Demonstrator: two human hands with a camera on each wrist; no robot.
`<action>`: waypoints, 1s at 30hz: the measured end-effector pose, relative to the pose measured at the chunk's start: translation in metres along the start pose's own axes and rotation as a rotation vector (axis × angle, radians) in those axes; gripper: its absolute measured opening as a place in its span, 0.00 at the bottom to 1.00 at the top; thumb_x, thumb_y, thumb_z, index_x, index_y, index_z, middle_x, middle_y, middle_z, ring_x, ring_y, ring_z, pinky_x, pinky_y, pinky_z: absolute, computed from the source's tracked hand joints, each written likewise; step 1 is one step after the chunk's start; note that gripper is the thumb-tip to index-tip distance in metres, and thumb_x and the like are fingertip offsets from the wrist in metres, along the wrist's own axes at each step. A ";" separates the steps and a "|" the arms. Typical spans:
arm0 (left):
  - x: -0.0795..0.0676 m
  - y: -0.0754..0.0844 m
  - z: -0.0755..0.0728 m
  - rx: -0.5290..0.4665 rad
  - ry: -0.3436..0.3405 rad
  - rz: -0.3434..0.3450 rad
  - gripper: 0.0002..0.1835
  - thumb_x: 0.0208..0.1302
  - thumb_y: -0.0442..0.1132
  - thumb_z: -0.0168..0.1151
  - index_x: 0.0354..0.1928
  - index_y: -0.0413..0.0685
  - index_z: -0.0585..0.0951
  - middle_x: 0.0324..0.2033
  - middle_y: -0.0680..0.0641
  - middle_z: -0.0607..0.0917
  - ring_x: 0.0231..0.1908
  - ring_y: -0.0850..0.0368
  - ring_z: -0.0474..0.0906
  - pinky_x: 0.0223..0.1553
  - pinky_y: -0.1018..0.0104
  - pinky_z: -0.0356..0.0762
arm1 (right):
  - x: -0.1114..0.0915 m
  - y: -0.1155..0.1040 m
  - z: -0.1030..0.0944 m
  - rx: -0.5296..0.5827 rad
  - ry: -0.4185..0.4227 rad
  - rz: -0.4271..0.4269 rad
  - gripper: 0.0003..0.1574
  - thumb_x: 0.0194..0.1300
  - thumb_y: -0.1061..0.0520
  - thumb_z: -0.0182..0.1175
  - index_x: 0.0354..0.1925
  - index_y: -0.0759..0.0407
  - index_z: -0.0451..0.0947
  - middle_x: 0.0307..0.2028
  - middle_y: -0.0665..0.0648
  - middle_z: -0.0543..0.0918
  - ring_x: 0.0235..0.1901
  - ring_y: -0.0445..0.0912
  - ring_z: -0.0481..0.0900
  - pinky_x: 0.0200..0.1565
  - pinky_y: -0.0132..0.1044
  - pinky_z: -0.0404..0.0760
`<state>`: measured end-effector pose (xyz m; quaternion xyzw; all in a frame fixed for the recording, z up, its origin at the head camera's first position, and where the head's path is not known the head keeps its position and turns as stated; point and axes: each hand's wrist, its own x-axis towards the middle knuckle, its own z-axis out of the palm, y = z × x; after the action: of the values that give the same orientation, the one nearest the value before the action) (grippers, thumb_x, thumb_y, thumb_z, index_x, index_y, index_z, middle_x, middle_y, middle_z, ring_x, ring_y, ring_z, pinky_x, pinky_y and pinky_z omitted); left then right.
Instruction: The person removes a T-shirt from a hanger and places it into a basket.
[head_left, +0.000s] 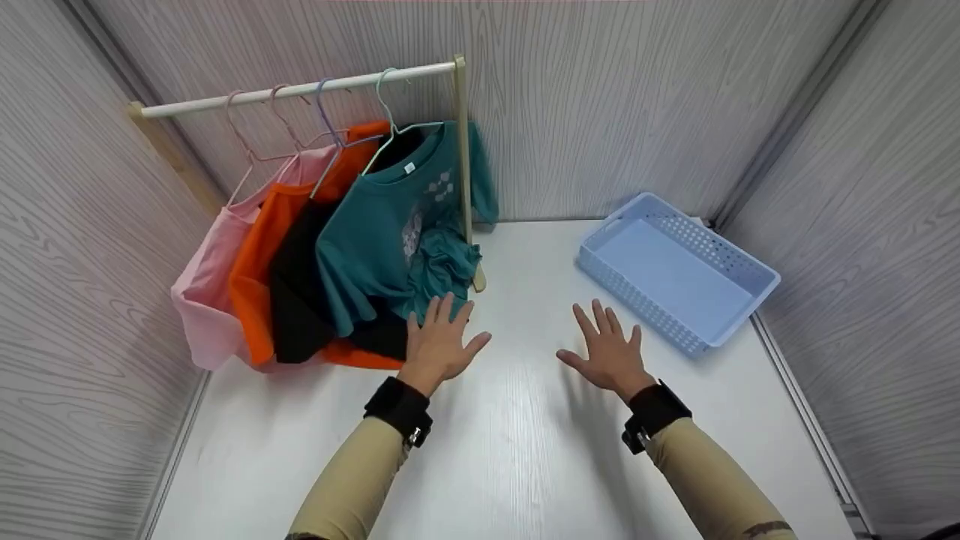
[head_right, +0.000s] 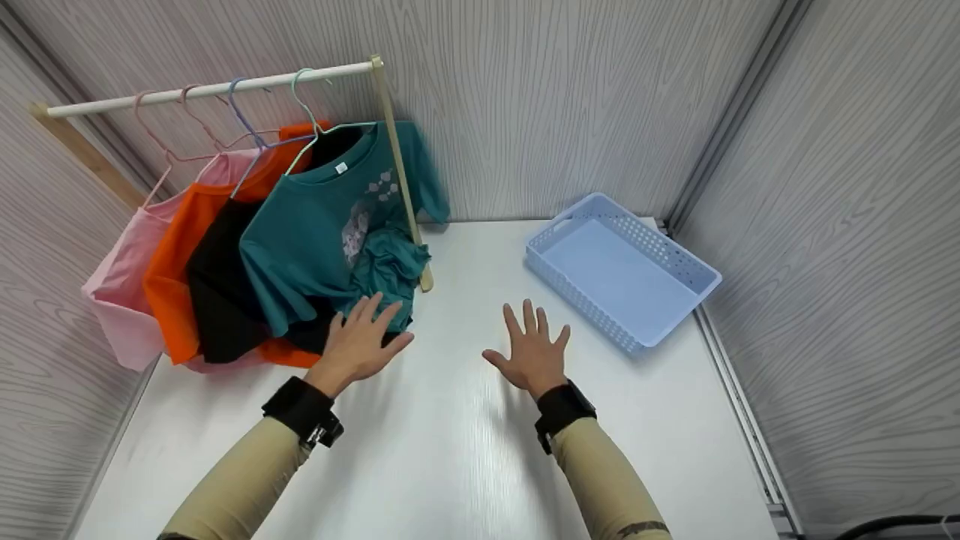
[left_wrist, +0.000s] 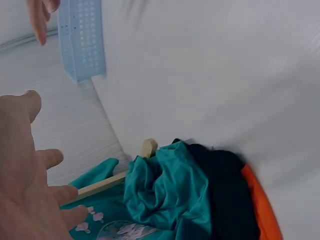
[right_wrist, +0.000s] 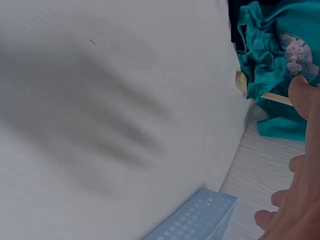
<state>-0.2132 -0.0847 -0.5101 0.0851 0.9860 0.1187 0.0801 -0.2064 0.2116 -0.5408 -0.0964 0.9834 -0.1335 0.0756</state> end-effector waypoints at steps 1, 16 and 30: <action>0.001 -0.002 -0.009 -0.007 -0.013 0.003 0.36 0.70 0.66 0.42 0.75 0.58 0.59 0.75 0.44 0.56 0.75 0.43 0.50 0.71 0.35 0.49 | 0.001 0.000 -0.005 -0.006 -0.015 -0.003 0.54 0.66 0.26 0.49 0.78 0.48 0.42 0.77 0.63 0.43 0.76 0.63 0.43 0.66 0.75 0.41; 0.019 -0.058 -0.169 -0.244 -0.137 -0.071 0.33 0.74 0.56 0.46 0.74 0.48 0.59 0.72 0.38 0.62 0.71 0.39 0.58 0.70 0.40 0.56 | 0.023 -0.012 -0.069 -0.076 -0.116 -0.103 0.36 0.70 0.41 0.55 0.66 0.62 0.67 0.59 0.71 0.76 0.58 0.64 0.75 0.55 0.58 0.76; 0.052 -0.086 -0.179 -0.261 0.212 -0.291 0.24 0.75 0.42 0.44 0.66 0.33 0.63 0.60 0.30 0.70 0.58 0.35 0.66 0.61 0.40 0.68 | 0.026 -0.007 -0.056 -0.132 -0.102 -0.121 0.33 0.68 0.44 0.58 0.63 0.62 0.71 0.56 0.68 0.79 0.57 0.65 0.75 0.54 0.59 0.76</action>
<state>-0.3080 -0.1971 -0.3672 -0.0822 0.9671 0.2408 0.0026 -0.2406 0.2133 -0.4890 -0.1671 0.9773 -0.0675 0.1109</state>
